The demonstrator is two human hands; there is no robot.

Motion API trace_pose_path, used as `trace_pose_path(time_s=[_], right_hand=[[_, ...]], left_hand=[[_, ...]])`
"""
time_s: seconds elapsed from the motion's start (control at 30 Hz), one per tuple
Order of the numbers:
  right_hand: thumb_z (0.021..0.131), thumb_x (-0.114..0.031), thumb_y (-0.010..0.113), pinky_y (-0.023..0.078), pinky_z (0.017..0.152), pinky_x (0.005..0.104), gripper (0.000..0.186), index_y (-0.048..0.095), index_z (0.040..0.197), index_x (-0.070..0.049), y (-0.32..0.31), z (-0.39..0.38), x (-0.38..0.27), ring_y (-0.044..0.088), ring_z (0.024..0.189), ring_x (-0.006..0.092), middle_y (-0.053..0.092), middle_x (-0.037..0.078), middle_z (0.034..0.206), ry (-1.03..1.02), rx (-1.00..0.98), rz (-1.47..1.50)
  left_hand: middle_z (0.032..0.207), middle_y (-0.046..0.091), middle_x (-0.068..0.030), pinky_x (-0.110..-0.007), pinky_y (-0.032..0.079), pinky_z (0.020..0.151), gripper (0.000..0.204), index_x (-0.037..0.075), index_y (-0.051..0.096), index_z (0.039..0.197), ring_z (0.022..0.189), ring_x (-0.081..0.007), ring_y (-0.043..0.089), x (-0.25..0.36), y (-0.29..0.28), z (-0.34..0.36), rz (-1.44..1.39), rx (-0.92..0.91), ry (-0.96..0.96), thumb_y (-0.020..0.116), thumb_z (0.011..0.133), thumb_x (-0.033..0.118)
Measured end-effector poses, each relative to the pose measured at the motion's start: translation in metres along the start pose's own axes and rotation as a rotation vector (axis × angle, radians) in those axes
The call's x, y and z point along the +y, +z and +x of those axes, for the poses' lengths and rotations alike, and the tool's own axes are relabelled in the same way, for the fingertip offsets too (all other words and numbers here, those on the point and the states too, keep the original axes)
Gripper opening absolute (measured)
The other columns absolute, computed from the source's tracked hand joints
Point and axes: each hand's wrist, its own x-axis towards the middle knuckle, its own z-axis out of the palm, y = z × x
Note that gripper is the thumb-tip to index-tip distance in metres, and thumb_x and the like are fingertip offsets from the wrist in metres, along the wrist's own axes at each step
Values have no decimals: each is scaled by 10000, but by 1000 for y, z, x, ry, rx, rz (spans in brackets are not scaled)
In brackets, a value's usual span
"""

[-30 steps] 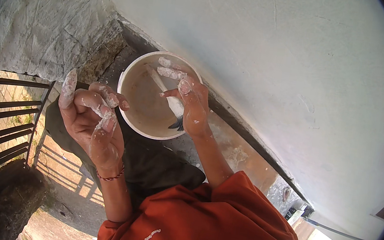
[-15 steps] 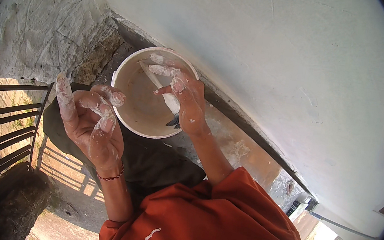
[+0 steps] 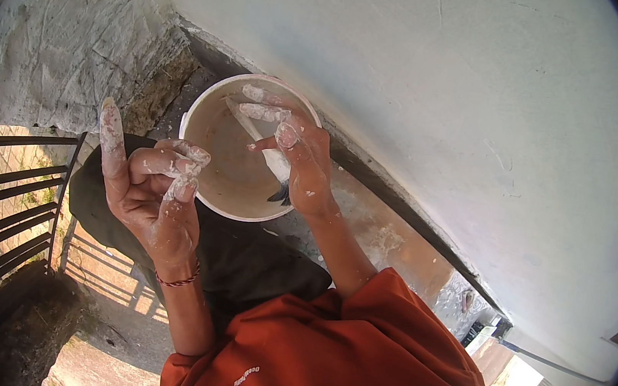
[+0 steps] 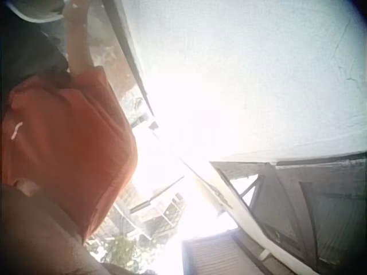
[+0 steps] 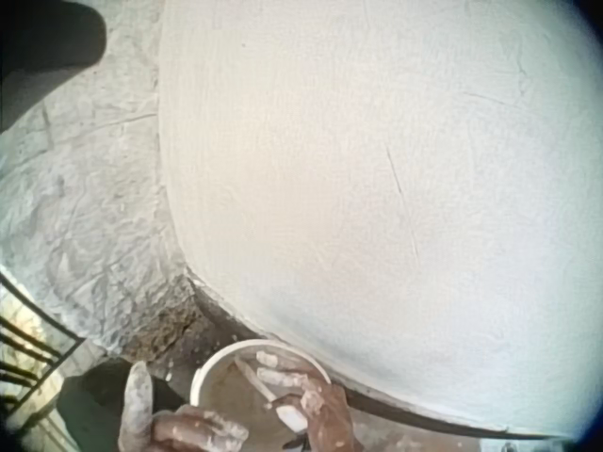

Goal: Mix white wall paint or primer in a bucket using a brush and hands.

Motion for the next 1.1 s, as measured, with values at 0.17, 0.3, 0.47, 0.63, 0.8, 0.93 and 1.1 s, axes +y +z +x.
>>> trace_pose_path(time_s=[0.17, 0.3, 0.47, 0.63, 0.8, 0.93, 1.1], right_hand=[[927, -422, 494, 509, 844, 419, 591, 517, 1287, 45, 1, -1, -1, 498, 1257, 328, 482, 230, 1376, -2, 0, -1], [925, -408, 501, 510, 840, 420, 590, 510, 1292, 54, 2, 0, -2, 506, 1247, 332, 484, 237, 1369, 3, 10, 2], [922, -393, 512, 514, 831, 413, 573, 537, 1270, 62, 3, 2, -3, 526, 1227, 334, 500, 242, 1354, 12, 13, -4], [924, -387, 512, 518, 824, 398, 550, 568, 1241, 59, 4, 1, -2, 530, 1224, 331, 512, 242, 1345, 14, 28, -10], [924, -379, 518, 517, 822, 389, 541, 571, 1232, 62, 0, -5, 4, 535, 1218, 324, 517, 240, 1341, -11, 63, 6], [924, -378, 522, 517, 820, 401, 534, 577, 1223, 61, -4, -6, 6, 538, 1212, 328, 512, 240, 1343, -13, 24, 2], [925, -383, 518, 517, 818, 406, 532, 581, 1211, 61, -5, -4, 9, 549, 1193, 324, 519, 243, 1332, -37, 36, 27]], left_hand=[[873, 674, -99, -334, 542, 836, 913, -28, 181, 1500, 889, -242, 664, -1, -1, -1, -2, 5, -6, 723, 765, -21], [889, 684, -114, -365, 541, 862, 811, -52, 276, 1464, 905, -262, 668, -5, -3, -1, 19, -13, 34, 698, 771, -48], [918, 687, -158, -378, 555, 843, 665, -68, 399, 1385, 931, -285, 669, -11, -5, -3, 61, 17, 52, 677, 780, -66], [1025, 653, -202, -404, 578, 832, 449, -40, 540, 1231, 974, -312, 659, -17, -7, 1, 35, 19, -7, 660, 799, -61], [1091, 657, -151, -316, 514, 841, 201, 1, 707, 920, 994, -238, 642, -23, -7, 7, 159, -17, -1, 638, 766, -108], [1055, 685, -111, -292, 484, 853, 158, 9, 715, 925, 1003, -195, 622, -36, -13, 4, 439, -100, 3, 656, 797, -61], [1043, 672, -90, -384, 440, 878, 249, 73, 732, 949, 991, -297, 548, -38, -9, 6, 611, -184, 45, 627, 756, -44]])
